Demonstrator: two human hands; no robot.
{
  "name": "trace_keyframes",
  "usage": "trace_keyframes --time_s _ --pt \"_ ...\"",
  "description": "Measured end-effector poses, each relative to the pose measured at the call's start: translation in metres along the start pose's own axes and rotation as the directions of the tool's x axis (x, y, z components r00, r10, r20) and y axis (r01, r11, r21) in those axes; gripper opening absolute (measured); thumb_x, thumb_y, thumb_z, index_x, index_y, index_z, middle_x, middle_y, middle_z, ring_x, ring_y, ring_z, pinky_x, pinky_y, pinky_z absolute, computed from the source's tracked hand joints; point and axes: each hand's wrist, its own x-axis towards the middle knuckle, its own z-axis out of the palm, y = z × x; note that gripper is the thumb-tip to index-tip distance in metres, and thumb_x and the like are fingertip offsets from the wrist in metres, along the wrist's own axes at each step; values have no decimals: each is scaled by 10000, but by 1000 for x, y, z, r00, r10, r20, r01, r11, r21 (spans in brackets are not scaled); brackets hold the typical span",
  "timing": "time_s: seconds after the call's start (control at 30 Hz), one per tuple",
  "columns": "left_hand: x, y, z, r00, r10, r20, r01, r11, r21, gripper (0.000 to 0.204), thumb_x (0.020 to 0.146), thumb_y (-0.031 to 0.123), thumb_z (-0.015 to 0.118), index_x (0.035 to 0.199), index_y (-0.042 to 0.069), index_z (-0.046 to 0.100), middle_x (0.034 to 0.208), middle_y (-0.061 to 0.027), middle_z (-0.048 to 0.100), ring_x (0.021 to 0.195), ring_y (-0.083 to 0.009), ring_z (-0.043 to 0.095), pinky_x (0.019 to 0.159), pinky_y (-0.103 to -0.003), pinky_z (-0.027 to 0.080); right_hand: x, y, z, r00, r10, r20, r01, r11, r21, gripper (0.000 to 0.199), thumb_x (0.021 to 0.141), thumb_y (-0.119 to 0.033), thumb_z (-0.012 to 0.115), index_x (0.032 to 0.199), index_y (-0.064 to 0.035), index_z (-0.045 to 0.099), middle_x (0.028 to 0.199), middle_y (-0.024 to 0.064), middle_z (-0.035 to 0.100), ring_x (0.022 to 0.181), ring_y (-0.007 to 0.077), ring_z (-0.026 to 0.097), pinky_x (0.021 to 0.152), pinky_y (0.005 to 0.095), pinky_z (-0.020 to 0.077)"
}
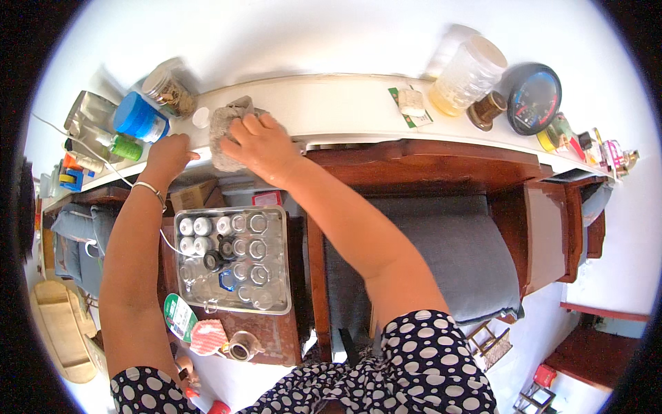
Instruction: The person wipes a cluttered shelf with a cloth, moving various items such as bottles, jars, and containers aside to reach the surface. They continue wiping different sections of the shelf while rearranging objects to access more area.
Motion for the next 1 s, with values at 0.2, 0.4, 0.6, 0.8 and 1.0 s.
trace_keyframes --time_s 0.2,0.4,0.6,0.8,1.0 --pt "2 -1 5 999 36 -26 -35 999 29 348 735 377 686 787 37 635 804 -144 649 790 -323 633 680 -414 485 -78 66 -76 925 138 355 -58 972 -226 485 765 -70 628 1216 -188 493 1244 111 467 1141 291 461 935 433 392" --pt "-6 -8 5 1000 14 -2 -14 999 33 361 728 388 685 784 35 632 799 -146 645 787 -326 633 672 -414 485 -87 74 -124 854 225 470 -206 974 -93 663 663 -121 726 1261 -185 448 1331 114 403 1218 353 375 974 455 334" --pt "3 -5 6 998 53 -23 -54 998 -12 377 720 399 687 799 37 618 797 -146 641 788 -336 628 672 -424 487 -93 77 -91 962 136 236 -92 977 -191 543 624 -64 680 1131 -141 502 1184 130 467 1059 321 448 853 425 365" --pt "-2 -5 3 999 38 26 -38 999 5 376 735 404 672 822 42 617 814 -143 640 815 -330 624 683 -425 484 -63 48 -54 984 95 148 -75 988 -138 601 555 -73 722 1110 -139 502 1150 120 477 1003 294 464 810 403 362" --pt "-4 -7 4 999 27 35 -27 1000 0 376 736 402 675 834 43 620 820 -143 640 818 -335 621 689 -431 483 -24 12 -3 994 58 96 -47 992 -120 575 537 -126 761 1057 -157 518 1064 85 490 934 242 461 748 354 351"
